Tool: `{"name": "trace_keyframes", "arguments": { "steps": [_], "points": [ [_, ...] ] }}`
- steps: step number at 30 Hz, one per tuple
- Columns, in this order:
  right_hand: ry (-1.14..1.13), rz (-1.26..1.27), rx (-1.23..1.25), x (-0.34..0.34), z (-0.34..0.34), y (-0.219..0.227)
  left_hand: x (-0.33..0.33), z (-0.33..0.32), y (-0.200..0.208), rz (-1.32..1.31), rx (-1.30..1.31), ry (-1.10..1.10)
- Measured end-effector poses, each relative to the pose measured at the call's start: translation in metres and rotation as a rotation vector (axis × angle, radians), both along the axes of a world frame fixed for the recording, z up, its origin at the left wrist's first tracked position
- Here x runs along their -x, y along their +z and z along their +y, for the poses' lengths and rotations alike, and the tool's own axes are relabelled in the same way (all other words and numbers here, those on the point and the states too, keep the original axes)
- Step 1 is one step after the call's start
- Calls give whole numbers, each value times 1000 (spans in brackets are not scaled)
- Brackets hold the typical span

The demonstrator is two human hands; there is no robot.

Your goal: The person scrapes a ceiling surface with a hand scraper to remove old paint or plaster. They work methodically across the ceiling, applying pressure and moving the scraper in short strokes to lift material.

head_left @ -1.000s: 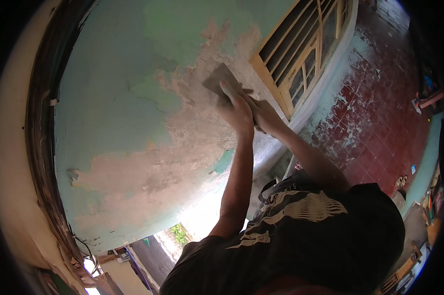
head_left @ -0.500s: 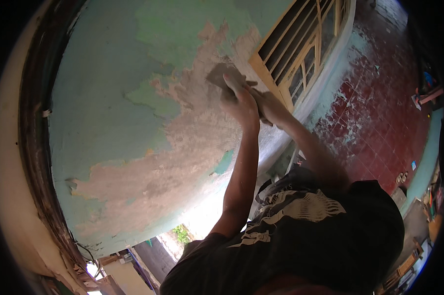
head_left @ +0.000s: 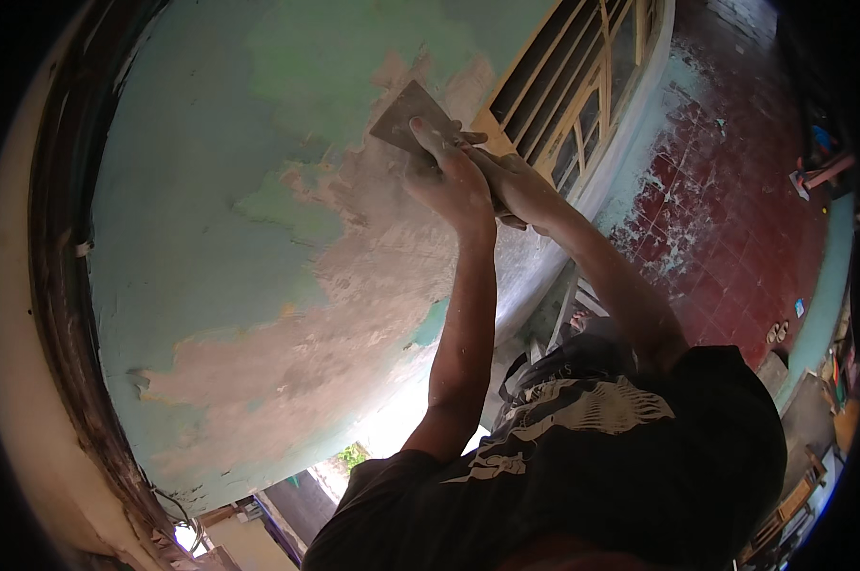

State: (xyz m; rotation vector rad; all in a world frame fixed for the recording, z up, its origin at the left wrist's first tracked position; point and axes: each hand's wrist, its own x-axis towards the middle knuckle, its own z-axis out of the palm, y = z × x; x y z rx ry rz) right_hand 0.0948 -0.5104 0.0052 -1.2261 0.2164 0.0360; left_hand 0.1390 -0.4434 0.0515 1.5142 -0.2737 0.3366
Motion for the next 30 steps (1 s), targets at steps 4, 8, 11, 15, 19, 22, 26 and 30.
{"name": "trace_keyframes", "arguments": {
  "steps": [4, 8, 11, 15, 19, 22, 26, 30],
  "points": [
    [20, 178, 46, 22, 5, -4, 13, 8, -25, 102, -87, 13],
    [26, 150, -19, 19, 6, -16, 15, 8, -30, 131, -86, 43],
    [-11, 100, 71, 15, 2, -22, 13, -3, -27, 124, -44, 45],
    [-64, 60, 113, 9, 4, -22, 14, -3, -27, 141, -10, 54],
    [-71, 83, 138, 16, 3, -20, 22, -2, -29, 176, -34, 50],
    [-65, 121, 234, 17, 9, -20, 14, -1, -30, 76, -55, 68],
    [-78, -31, 262, -5, -9, 25, -5, -11, 5, -54, 16, 39],
    [-19, 41, 241, 2, -7, -1, 6, -8, -7, 0, -64, 72]
  ]
}}
